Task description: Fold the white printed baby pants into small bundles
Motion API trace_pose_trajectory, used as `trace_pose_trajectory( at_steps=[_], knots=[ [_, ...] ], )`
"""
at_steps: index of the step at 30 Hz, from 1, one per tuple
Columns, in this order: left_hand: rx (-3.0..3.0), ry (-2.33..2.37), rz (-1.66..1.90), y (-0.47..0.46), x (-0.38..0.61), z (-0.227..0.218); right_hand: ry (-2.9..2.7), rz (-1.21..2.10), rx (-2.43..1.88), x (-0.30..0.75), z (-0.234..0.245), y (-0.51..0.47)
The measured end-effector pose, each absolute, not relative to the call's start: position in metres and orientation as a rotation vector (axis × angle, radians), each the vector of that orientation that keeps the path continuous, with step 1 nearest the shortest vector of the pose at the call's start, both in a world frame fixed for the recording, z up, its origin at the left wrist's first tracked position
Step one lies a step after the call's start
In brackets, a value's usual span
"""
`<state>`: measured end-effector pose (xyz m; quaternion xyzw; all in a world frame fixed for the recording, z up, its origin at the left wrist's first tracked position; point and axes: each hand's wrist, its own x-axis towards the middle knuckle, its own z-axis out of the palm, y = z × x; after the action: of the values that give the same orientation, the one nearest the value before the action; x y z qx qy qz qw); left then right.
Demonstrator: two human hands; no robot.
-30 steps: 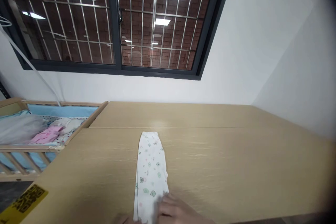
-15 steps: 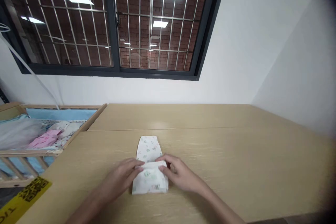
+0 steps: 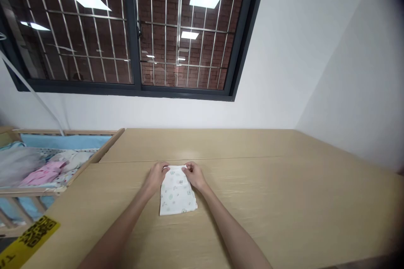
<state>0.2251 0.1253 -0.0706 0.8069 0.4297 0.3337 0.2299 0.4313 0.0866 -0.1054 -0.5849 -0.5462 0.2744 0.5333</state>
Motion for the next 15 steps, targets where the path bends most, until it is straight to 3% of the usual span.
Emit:
trace_pose_trajectory(
  at_steps=[9, 12, 15],
  knots=[
    [2.444, 1.336, 0.829, 0.068, 0.224, -0.057, -1.433, 0.436, -1.489, 0.436, -0.109, 0.084],
    [2.700, 1.116, 0.704, 0.008, 0.217, -0.078, -1.515, 0.374, -1.450, 0.425, -0.087, 0.066],
    [3.005, 1.096, 0.897, -0.039, 0.210, -0.117, -1.859, 0.421, -1.282, 0.401, -0.055, 0.035]
  ],
)
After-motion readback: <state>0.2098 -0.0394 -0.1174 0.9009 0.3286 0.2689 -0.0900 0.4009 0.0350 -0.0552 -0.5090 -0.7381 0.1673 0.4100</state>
